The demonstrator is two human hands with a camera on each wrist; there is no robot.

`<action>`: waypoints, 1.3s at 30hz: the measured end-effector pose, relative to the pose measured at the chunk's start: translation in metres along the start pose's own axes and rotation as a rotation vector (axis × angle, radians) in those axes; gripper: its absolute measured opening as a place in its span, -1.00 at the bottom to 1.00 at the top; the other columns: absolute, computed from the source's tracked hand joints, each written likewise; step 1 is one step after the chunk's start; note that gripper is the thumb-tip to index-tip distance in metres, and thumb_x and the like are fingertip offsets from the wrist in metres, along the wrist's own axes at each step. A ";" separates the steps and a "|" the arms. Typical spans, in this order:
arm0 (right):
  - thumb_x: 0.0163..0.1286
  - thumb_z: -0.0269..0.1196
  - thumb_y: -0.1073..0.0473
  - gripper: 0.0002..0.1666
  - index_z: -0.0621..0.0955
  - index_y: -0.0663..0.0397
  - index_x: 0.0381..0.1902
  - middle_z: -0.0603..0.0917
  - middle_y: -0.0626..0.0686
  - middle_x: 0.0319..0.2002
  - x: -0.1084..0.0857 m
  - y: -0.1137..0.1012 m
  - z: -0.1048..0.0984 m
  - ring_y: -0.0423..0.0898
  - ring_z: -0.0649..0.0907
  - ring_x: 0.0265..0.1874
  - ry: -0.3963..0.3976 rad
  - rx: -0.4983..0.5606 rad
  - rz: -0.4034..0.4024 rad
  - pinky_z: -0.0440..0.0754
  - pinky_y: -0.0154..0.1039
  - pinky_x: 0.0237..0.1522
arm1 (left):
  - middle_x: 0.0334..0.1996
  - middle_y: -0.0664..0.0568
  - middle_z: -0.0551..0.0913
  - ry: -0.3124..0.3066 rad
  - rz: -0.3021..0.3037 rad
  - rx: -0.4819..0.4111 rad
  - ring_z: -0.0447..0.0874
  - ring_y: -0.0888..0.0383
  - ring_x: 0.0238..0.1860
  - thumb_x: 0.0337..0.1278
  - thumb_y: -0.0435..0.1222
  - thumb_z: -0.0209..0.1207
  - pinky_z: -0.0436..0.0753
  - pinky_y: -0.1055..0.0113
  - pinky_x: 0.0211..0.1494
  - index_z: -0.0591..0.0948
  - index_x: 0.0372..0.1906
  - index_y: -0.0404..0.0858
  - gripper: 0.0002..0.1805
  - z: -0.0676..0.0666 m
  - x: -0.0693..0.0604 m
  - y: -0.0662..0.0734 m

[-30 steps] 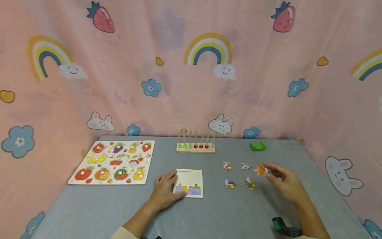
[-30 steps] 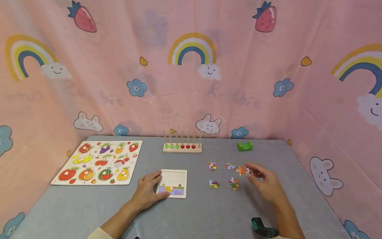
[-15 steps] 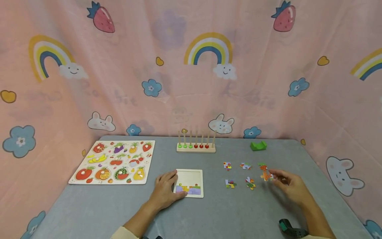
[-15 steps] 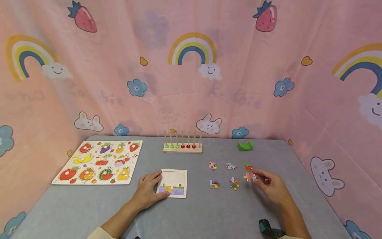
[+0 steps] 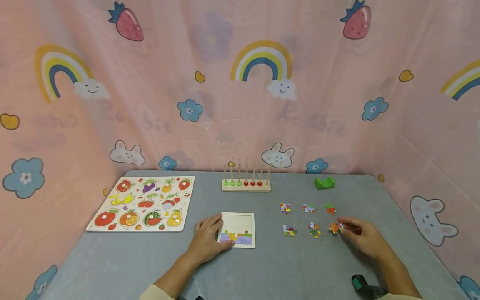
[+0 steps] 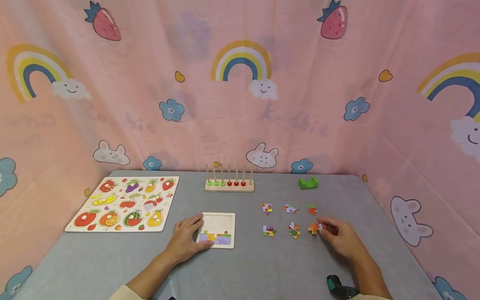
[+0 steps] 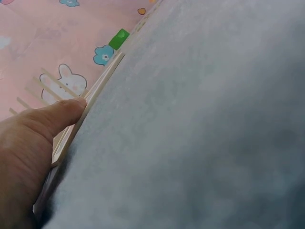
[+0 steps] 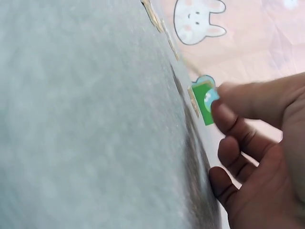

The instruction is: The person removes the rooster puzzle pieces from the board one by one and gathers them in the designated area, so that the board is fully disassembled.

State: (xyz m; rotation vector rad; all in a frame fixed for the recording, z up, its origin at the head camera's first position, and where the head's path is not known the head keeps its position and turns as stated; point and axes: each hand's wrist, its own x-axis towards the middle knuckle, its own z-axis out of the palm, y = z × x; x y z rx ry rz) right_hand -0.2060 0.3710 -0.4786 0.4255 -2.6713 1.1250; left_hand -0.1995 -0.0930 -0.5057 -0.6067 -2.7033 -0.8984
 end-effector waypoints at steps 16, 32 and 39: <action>0.23 0.27 0.48 -0.65 0.60 0.40 0.00 0.60 0.07 -0.34 0.005 0.003 -0.001 -0.18 0.49 -0.44 0.019 -0.132 0.097 0.46 -0.29 -0.45 | 0.26 -0.19 0.44 -0.001 0.005 0.005 0.35 -0.12 0.25 -0.15 0.07 0.42 0.13 -0.15 0.22 0.50 0.20 -0.48 -0.11 0.001 0.002 -0.001; 0.24 0.28 0.47 -0.60 0.60 0.32 0.06 0.59 0.16 -0.22 0.008 -0.055 -0.011 -0.30 0.47 -0.35 0.197 -0.033 -0.008 0.45 -0.50 -0.36 | 0.26 -0.20 0.44 -0.006 0.010 -0.014 0.34 -0.13 0.26 -0.15 0.08 0.41 0.12 -0.17 0.22 0.50 0.20 -0.48 -0.11 0.002 0.001 0.000; 0.23 0.31 0.44 -0.60 0.62 0.32 0.05 0.58 -0.04 -0.20 0.011 -0.091 -0.002 -0.24 0.49 -0.31 0.229 0.091 -0.089 0.46 -0.50 -0.30 | 0.25 -0.22 0.44 0.001 0.003 -0.026 0.35 -0.14 0.25 -0.16 0.05 0.44 0.11 -0.17 0.22 0.50 0.20 -0.49 -0.11 0.001 -0.001 -0.001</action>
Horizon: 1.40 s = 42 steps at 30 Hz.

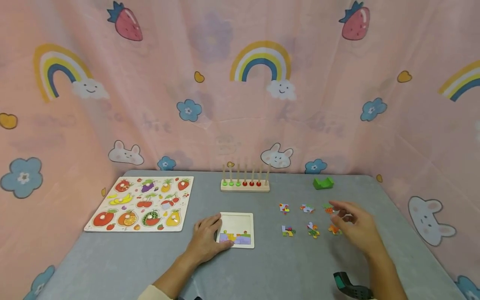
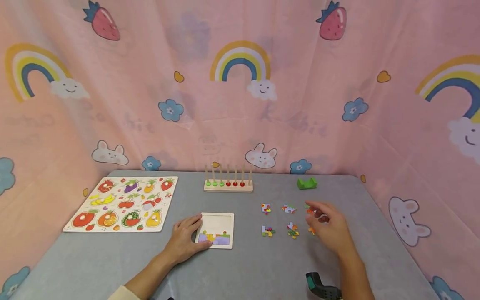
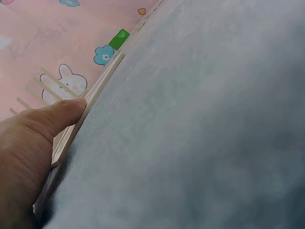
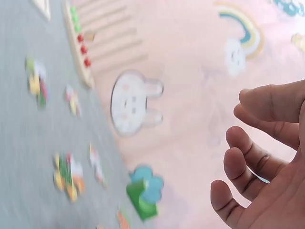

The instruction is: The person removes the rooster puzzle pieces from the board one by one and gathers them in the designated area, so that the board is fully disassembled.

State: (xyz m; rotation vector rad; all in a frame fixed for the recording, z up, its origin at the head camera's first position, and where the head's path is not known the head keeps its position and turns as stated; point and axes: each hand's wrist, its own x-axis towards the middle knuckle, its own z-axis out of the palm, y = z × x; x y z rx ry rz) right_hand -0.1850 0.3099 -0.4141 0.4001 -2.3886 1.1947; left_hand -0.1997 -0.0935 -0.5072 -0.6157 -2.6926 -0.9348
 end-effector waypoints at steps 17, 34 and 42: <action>0.19 0.34 0.44 -0.55 0.63 0.18 0.07 0.56 -0.04 -0.17 0.015 -0.065 0.053 -0.02 0.47 -0.26 -0.078 0.110 -0.097 0.46 -0.33 -0.21 | 0.24 -0.22 0.45 0.012 0.012 0.011 0.36 -0.14 0.24 -0.17 0.03 0.45 0.12 -0.16 0.21 0.52 0.19 -0.48 -0.14 0.001 0.001 0.000; 0.23 0.36 0.32 -0.58 0.65 0.09 0.07 0.56 -0.06 -0.18 0.025 -0.098 0.119 0.03 0.48 -0.25 -0.198 0.220 -0.106 0.45 -0.02 -0.19 | 0.23 -0.22 0.46 0.010 0.005 -0.001 0.36 -0.13 0.24 -0.18 0.02 0.46 0.12 -0.17 0.22 0.52 0.18 -0.49 -0.13 -0.001 0.002 0.002; 0.20 0.35 0.38 -0.58 0.65 0.13 0.05 0.57 -0.06 -0.17 0.026 -0.097 0.147 0.05 0.48 -0.25 -0.255 0.264 -0.089 0.45 0.04 -0.16 | 0.22 -0.23 0.47 0.020 0.005 0.007 0.37 -0.14 0.23 -0.20 0.02 0.48 0.13 -0.18 0.21 0.53 0.16 -0.50 -0.14 -0.002 0.001 0.003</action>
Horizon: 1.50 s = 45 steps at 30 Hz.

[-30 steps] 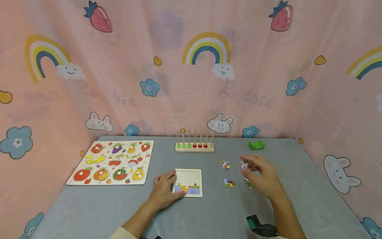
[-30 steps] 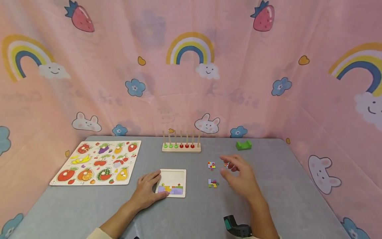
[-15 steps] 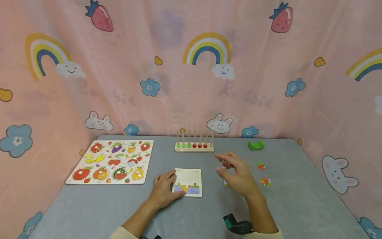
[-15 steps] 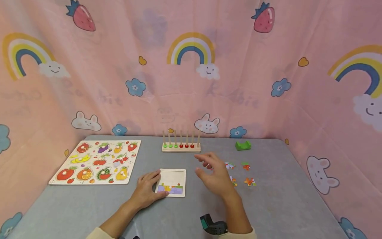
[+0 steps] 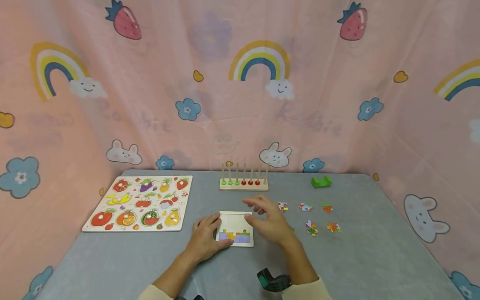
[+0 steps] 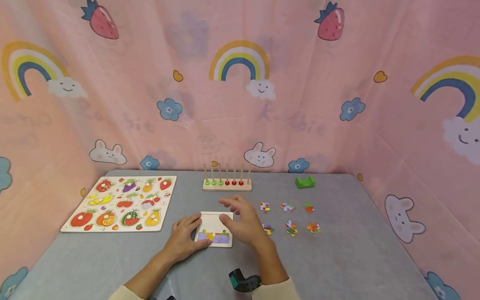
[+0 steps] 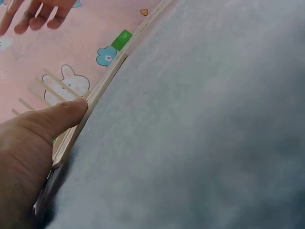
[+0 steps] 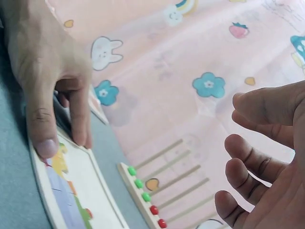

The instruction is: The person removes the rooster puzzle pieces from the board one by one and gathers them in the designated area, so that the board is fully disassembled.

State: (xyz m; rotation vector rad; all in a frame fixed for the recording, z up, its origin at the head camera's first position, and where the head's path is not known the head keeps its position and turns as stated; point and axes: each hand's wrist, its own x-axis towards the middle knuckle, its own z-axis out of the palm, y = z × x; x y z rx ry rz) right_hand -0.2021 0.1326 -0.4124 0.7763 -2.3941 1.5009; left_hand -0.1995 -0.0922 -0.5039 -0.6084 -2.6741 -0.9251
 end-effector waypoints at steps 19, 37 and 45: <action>0.23 0.28 0.32 -0.62 0.65 0.20 0.04 0.59 0.12 -0.15 0.003 0.034 0.049 0.02 0.50 -0.19 -0.148 0.013 0.095 0.45 -0.05 -0.17 | 0.22 -0.21 0.47 -0.007 -0.006 0.005 0.37 -0.14 0.24 -0.18 0.03 0.46 0.14 -0.20 0.21 0.55 0.15 -0.46 -0.17 -0.001 0.002 -0.002; 0.16 0.27 0.35 -0.57 0.64 0.22 0.04 0.54 0.03 -0.24 -0.006 0.049 0.067 0.01 0.47 -0.14 -0.236 -0.169 0.025 0.42 -0.12 -0.15 | 0.24 -0.22 0.45 -0.042 0.007 -0.025 0.33 -0.15 0.26 -0.23 -0.02 0.49 0.12 -0.19 0.22 0.54 0.17 -0.47 -0.15 -0.005 0.001 -0.002; 0.18 0.27 0.30 -0.54 0.64 0.11 0.09 0.46 -0.05 -0.18 -0.007 0.047 0.067 -0.06 0.42 -0.16 -0.317 -0.347 0.014 0.38 -0.11 -0.14 | 0.23 -0.22 0.46 -0.042 0.003 -0.026 0.33 -0.17 0.26 -0.26 -0.05 0.51 0.12 -0.18 0.23 0.55 0.14 -0.48 -0.18 -0.006 0.000 -0.002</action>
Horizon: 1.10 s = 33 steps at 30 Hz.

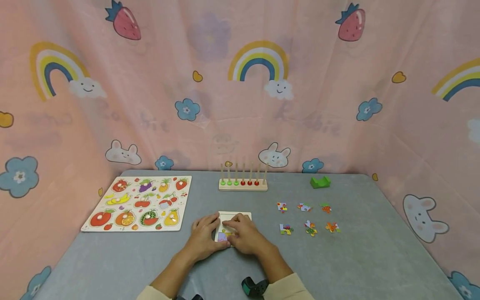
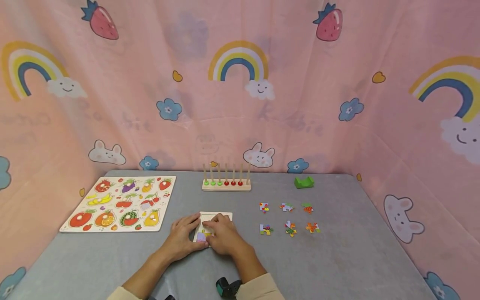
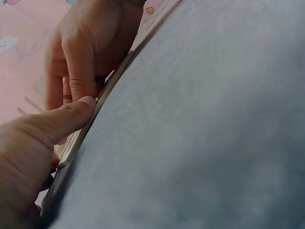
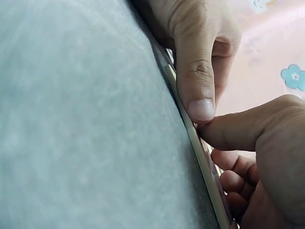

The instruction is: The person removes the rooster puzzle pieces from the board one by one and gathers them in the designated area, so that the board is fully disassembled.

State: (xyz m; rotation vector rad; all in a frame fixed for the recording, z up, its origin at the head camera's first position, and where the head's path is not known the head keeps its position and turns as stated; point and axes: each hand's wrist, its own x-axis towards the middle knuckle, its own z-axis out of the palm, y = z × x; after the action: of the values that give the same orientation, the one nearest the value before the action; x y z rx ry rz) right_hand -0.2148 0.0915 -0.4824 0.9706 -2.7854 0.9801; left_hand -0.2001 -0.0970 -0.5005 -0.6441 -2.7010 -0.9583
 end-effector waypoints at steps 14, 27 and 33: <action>0.15 0.16 0.39 -0.61 0.68 -0.07 -0.10 0.46 -0.11 -0.21 0.001 -0.005 0.002 -0.09 0.40 -0.20 -0.001 -0.004 0.025 0.35 -0.03 -0.10 | 0.22 -0.21 0.47 0.001 -0.003 -0.007 0.34 -0.17 0.25 -0.29 -0.07 0.53 0.13 -0.18 0.22 0.58 0.10 -0.46 -0.21 0.000 0.001 -0.001; 0.15 0.21 0.40 -0.61 0.69 -0.02 -0.08 0.56 -0.15 -0.32 0.001 -0.005 0.004 -0.16 0.43 -0.26 0.046 0.003 -0.017 0.35 -0.08 -0.16 | 0.23 -0.22 0.46 -0.003 0.007 -0.002 0.34 -0.17 0.26 -0.26 -0.03 0.52 0.13 -0.19 0.21 0.60 0.09 -0.41 -0.23 0.001 0.001 -0.001; 0.16 0.22 0.37 -0.58 0.70 0.07 0.01 0.57 -0.15 -0.33 0.000 -0.004 0.002 -0.19 0.41 -0.26 0.029 0.021 -0.083 0.33 -0.07 -0.13 | 0.25 -0.22 0.44 -0.008 0.008 0.000 0.32 -0.16 0.28 -0.22 0.01 0.49 0.11 -0.19 0.22 0.57 0.14 -0.42 -0.19 0.001 0.001 -0.003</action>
State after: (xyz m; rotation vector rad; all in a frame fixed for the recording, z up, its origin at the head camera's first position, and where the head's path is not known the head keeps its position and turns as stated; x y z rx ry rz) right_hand -0.2125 0.0879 -0.4815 1.0560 -2.6926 1.0060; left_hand -0.2019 -0.0983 -0.5024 -0.6597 -2.7033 -0.9562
